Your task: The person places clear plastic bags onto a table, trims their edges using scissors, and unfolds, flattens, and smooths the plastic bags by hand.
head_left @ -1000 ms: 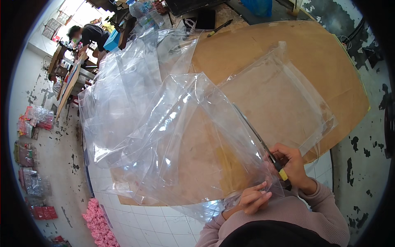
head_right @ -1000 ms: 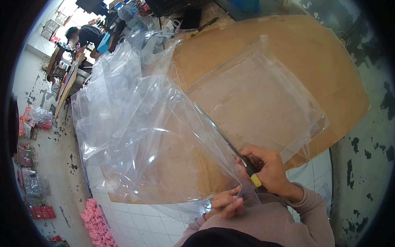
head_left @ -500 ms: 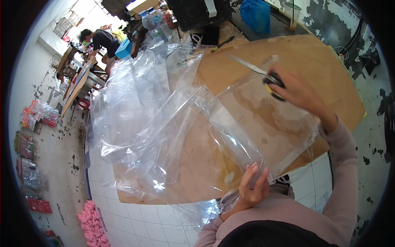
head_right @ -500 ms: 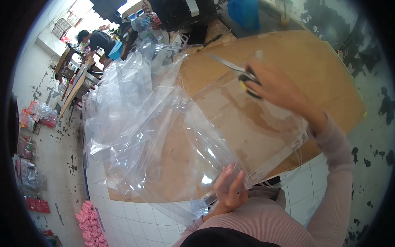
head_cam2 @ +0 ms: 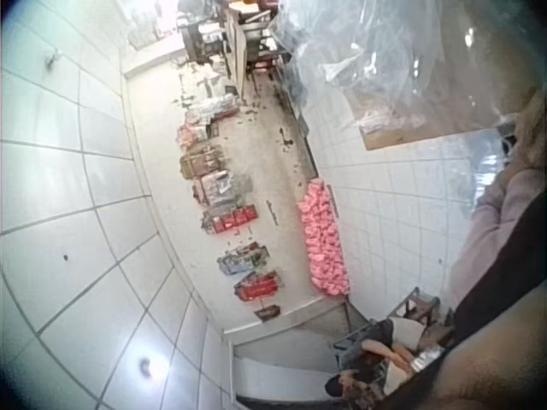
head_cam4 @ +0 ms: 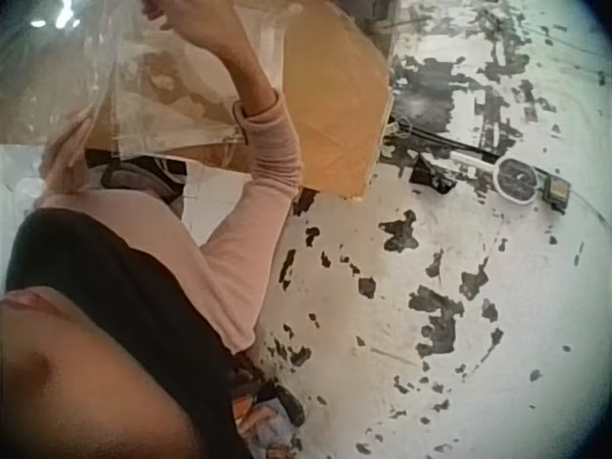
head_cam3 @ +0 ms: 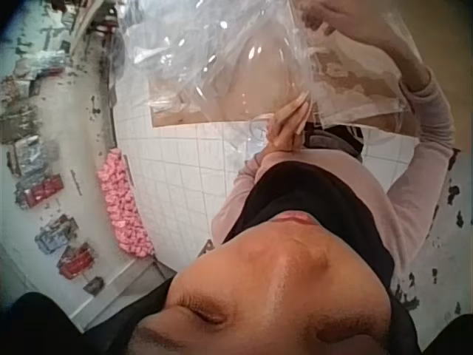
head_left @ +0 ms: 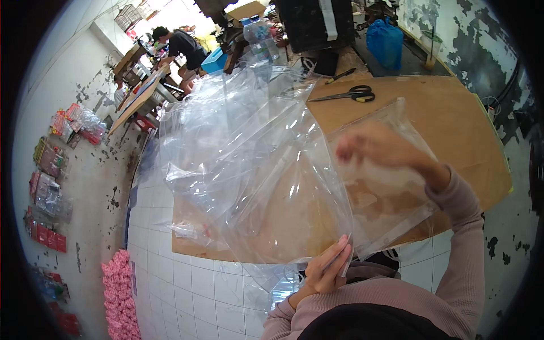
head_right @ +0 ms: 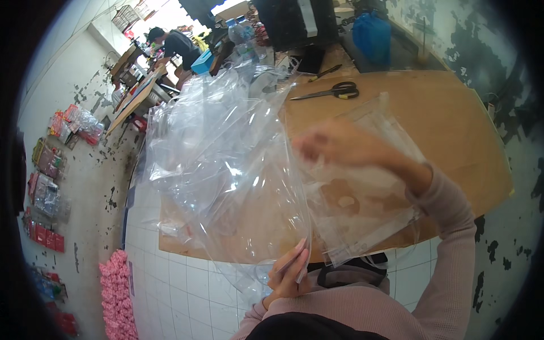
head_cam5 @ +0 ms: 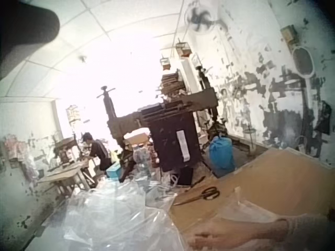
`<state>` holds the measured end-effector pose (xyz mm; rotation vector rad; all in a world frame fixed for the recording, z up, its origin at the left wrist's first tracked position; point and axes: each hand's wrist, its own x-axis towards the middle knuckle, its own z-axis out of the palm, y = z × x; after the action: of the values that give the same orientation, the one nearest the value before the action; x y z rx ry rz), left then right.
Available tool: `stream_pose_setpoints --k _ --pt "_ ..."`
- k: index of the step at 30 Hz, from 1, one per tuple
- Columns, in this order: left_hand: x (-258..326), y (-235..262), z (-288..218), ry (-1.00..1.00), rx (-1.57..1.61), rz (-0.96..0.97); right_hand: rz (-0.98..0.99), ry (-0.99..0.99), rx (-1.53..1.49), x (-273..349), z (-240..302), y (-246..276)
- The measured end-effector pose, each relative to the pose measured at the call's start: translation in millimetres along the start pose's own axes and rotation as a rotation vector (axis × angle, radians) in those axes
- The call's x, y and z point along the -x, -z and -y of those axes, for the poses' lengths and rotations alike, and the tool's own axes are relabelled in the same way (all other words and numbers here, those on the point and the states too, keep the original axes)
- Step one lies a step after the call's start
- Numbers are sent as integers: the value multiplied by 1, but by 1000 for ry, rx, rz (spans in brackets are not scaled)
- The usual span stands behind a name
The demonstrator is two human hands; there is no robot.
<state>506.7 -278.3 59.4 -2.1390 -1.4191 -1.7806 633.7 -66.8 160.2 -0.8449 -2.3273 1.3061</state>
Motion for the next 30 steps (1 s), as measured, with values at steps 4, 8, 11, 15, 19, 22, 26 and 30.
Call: stream_pose_setpoints --k 4,8,11,15,19,22,26,30 --pt "-3 -13 -2 -70 13 -13 131 -112 -355 46 4 -37" --pt "3 -24 4 -116 48 -20 118 -113 -576 61 -7 -38" --pt "7 -28 7 -125 86 0 31 -146 -841 64 -25 -39" --pt "17 -32 5 -154 154 62 -274 245 -1182 75 -54 14" --pt "16 -37 4 -224 110 24 -484 -134 -767 100 -18 -14" --pt "-4 -47 -16 -319 101 240 -341 -96 -507 121 -18 -52" --pt "-25 -55 -41 -549 35 573 -510 -228 -491 145 -20 2" --pt "-21 -43 -44 -775 -141 632 -818 -212 -254 208 -52 120"
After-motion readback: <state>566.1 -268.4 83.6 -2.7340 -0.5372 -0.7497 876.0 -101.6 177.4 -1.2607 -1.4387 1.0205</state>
